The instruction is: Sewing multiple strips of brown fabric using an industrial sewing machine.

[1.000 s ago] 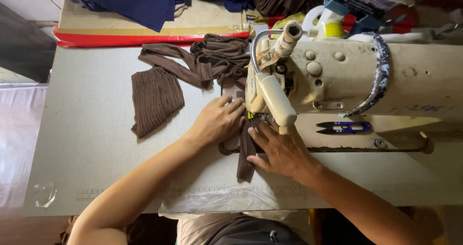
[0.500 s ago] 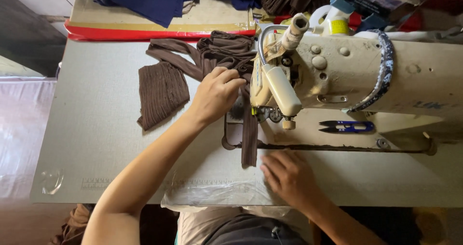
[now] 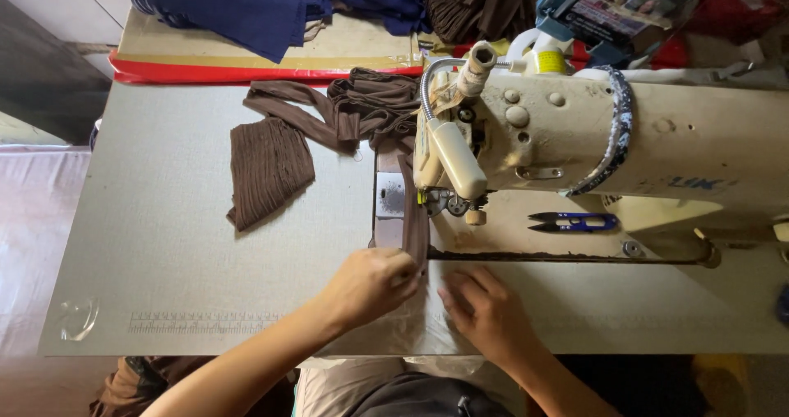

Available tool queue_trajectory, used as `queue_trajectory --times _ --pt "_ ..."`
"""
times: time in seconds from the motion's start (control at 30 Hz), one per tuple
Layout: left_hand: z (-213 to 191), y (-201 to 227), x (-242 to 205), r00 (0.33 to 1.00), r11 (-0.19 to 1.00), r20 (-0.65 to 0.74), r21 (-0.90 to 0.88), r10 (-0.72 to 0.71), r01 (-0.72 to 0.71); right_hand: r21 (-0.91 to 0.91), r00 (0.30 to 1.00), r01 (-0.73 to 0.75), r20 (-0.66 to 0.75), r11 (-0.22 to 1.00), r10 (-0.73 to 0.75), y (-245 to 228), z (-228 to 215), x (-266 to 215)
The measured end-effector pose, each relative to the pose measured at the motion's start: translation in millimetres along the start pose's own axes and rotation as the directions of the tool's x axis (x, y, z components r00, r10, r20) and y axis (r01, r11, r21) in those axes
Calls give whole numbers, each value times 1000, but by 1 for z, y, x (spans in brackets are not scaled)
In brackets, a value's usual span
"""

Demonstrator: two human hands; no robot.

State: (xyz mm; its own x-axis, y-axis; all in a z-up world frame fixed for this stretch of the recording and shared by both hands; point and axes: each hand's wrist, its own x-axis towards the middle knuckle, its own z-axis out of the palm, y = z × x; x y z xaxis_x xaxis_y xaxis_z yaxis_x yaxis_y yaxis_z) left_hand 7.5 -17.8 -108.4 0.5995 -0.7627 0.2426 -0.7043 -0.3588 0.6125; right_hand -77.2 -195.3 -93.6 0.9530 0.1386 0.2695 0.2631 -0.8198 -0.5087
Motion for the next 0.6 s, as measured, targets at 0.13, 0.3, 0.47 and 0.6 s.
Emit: queue_trajectory --times 0.13,0.3,0.47,0.6 --pt "-16 20 -1 859 752 58 -456 -509 476 761 869 -488 381 428 315 -3 -1 3" --pt "-5 19 -8 822 557 -25 -746 -569 364 721 662 -646 692 -251 288 -5 12 24" --pt "-4 36 -3 722 459 -63 -809 -689 368 732 595 -675 616 -96 515 -6 40 31" --pt "-2 31 -6 789 624 -149 -704 -596 339 795 714 -604 510 53 480 2 33 29"
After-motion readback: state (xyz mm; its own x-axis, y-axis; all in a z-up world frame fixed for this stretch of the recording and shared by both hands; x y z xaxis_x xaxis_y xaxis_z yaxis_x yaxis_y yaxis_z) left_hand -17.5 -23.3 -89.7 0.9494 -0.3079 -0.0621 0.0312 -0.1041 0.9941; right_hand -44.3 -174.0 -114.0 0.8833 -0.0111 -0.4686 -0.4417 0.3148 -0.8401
